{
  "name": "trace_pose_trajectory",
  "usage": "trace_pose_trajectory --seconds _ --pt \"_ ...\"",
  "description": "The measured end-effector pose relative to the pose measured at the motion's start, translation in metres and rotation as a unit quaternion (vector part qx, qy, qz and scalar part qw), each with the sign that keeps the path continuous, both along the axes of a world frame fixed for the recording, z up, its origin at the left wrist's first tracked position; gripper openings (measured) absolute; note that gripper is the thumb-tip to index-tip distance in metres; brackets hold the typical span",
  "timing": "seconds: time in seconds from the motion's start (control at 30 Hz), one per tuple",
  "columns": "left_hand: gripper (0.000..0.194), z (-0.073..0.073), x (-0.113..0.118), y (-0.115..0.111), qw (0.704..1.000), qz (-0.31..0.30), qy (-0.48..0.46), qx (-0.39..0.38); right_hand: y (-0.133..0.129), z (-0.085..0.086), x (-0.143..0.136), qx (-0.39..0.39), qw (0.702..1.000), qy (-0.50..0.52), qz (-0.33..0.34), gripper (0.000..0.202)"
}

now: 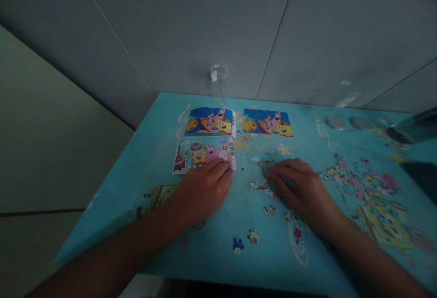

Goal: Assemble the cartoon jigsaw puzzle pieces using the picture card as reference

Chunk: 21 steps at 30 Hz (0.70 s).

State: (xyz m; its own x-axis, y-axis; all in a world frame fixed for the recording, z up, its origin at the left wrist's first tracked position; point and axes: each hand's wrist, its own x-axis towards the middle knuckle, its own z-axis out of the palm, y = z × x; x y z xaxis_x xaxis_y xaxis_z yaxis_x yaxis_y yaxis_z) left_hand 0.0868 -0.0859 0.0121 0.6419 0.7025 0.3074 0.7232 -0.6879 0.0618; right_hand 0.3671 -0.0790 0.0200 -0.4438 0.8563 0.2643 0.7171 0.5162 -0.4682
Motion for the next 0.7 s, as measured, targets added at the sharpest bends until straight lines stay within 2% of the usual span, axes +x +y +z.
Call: trace_pose_trajectory --seconds 0.27,0.5,0.7 --pt "0.031 0.000 -0.002 0.000 1.000 -0.004 0.003 -0.005 0.006 0.012 0.014 -0.003 0.999 0.011 -0.038 0.021" --pt "0.031 -0.001 -0.004 0.000 1.000 -0.012 0.001 0.003 0.008 0.016 0.020 0.000 0.999 0.016 -0.045 0.021" --pt "0.032 -0.001 -0.005 0.001 0.999 -0.024 0.006 0.022 0.010 0.020 0.026 0.028 0.996 0.021 -0.086 0.017"
